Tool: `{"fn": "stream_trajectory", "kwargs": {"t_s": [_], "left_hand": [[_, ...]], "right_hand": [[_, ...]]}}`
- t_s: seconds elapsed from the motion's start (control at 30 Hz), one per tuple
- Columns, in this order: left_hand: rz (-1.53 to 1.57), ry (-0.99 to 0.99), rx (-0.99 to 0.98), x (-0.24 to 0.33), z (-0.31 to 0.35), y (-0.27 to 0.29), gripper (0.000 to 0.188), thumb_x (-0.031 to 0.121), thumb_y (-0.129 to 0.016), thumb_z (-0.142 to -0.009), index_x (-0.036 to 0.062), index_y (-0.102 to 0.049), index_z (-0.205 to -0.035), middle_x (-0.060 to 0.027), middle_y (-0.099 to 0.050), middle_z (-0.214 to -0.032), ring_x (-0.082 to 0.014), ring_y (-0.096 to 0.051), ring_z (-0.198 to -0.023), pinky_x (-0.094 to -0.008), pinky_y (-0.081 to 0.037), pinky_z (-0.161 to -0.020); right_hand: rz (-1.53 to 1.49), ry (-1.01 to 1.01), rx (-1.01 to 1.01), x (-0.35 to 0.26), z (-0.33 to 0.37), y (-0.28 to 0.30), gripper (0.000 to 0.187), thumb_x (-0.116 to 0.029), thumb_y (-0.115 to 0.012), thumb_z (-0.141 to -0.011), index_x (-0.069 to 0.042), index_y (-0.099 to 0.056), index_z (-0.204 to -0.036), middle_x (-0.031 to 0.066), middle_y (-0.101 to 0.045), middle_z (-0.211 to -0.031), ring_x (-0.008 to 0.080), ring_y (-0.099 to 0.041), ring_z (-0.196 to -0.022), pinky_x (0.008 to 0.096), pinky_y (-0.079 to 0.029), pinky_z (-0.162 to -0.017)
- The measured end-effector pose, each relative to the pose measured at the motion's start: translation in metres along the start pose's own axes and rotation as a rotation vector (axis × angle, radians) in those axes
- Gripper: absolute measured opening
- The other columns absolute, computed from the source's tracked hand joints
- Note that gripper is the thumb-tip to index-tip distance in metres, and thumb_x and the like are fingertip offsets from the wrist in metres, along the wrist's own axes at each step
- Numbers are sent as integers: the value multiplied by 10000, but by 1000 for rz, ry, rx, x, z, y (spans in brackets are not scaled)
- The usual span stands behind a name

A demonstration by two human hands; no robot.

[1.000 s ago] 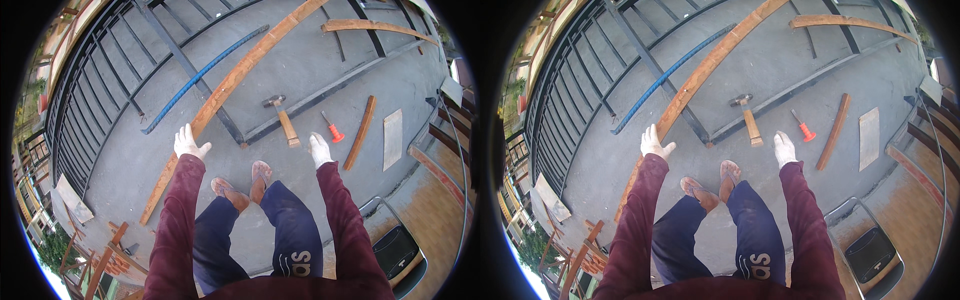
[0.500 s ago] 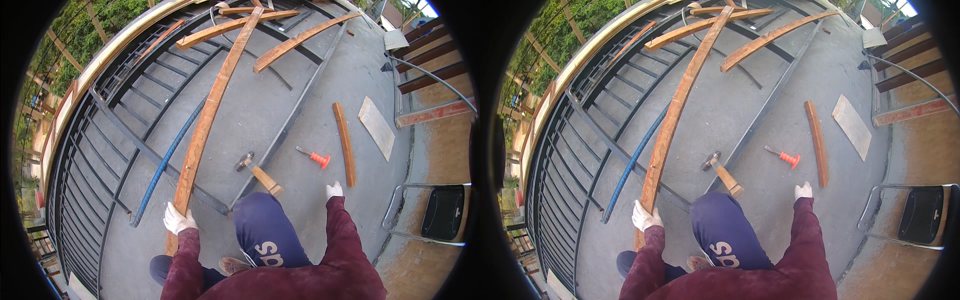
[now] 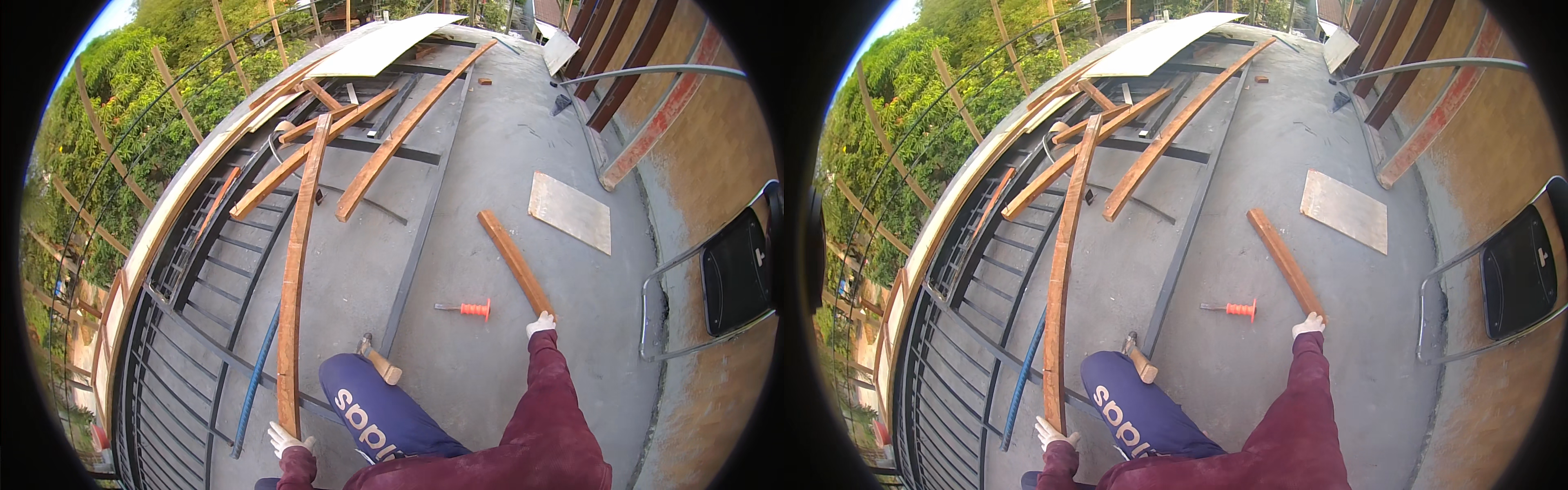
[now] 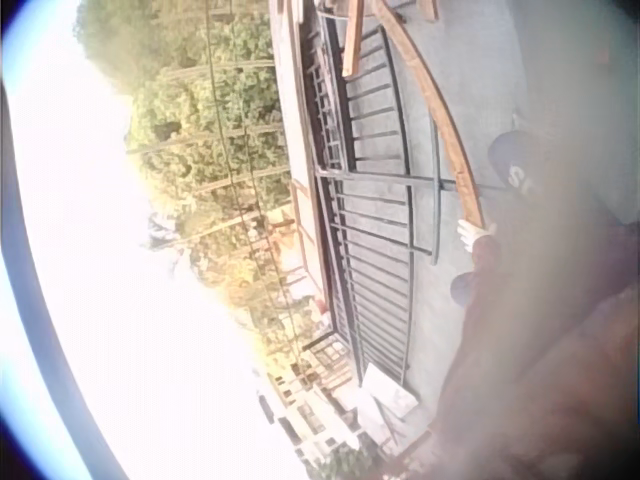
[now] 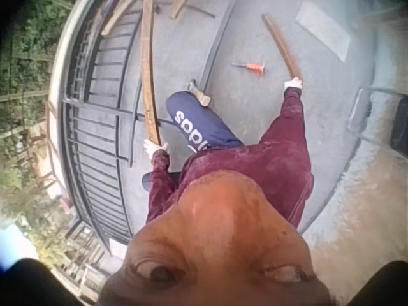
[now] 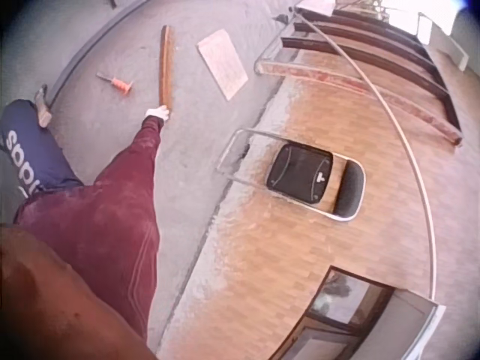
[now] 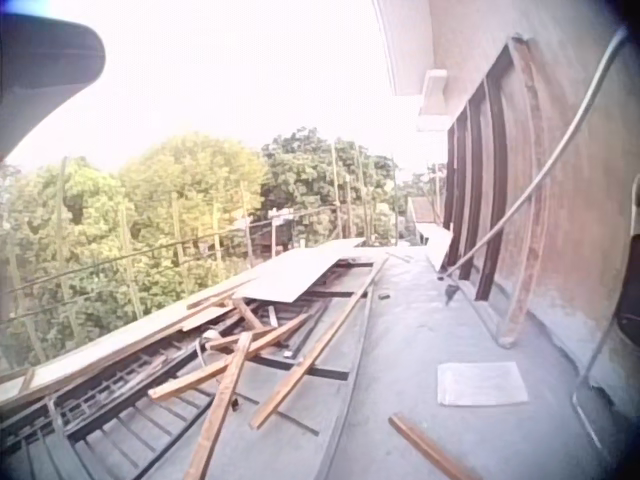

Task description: The person puts on gloves, then moves wooden planks and a metal rod on a rooftop. They place a plank on a workbench, pick up a hand saw and hammer, and position the plank for cutting.

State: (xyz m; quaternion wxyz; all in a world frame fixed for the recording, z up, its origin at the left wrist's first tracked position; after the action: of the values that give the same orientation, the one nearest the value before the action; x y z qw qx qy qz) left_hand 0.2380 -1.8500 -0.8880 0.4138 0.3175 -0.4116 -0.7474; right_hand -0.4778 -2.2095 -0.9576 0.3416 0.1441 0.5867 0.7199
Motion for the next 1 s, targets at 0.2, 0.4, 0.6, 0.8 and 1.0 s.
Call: {"fn": "stream_trajectory", "kwargs": {"t_s": [0.2, 0.4, 0.6, 0.8, 1.0], "left_hand": [[-53, 17, -122, -7, -8, 0, 1464, 417, -962, -655, 161, 79, -1653, -156, -146, -1717, -350, -314, -1526, -528, -349, -1200], [-155, 22, -223, 3, -6, 16, 1396, 446, -925, -704, 175, 56, -1659, -154, -219, -1703, -359, -309, -1530, -538, -342, -1201], [-123, -60, -268, 8, -12, 31, 1306, 451, -893, -730, 144, -35, -1666, -201, -225, -1694, -373, -320, -1526, -503, -359, -1199], [207, -86, -212, -52, -20, 20, 1169, 445, -833, -743, -45, -219, -1609, -295, -408, -1577, -395, -418, -1468, -406, -372, -1201], [799, 149, 43, -159, -97, -1, 1003, 496, -814, -819, -59, -398, -1544, -285, -624, -1378, -391, -582, -1335, -384, -472, -1093]], "right_hand": [[49, -57, -38, 14, -48, 15, 714, -83, -592, -828, -47, -420, -1520, 231, -388, -1569, 472, -415, -1417, 500, -411, -1178], [75, -100, -106, 41, -68, 20, 909, -159, -694, -788, -47, -300, -1599, 220, -277, -1659, 440, -366, -1480, 453, -353, -1231], [-258, -94, -274, 67, -93, -9, 1101, -252, -793, -804, -53, -116, -1650, 223, -201, -1694, 392, -350, -1508, 429, -351, -1229], [131, -50, -181, 36, -76, -1, 1082, -406, -857, -741, -44, -303, -1597, 235, -645, -1352, 397, -646, -1223, 458, -526, -1051], [135, 23, -50, -27, 15, -11, 631, -398, -851, -661, 8, -693, -1117, 225, -719, -1145, 397, -694, -1094, 467, -559, -969]]}}
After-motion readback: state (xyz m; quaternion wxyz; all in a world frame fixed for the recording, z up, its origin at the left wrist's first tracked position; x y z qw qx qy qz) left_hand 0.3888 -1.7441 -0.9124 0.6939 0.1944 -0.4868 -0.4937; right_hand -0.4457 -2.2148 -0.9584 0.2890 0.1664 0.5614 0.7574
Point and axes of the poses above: each hand's wrist, its own z-axis away from the middle knuckle, its own y-axis out of the back of the hand, x = y × z, the point moved 5 cm from there along -z, towards the middle knuckle
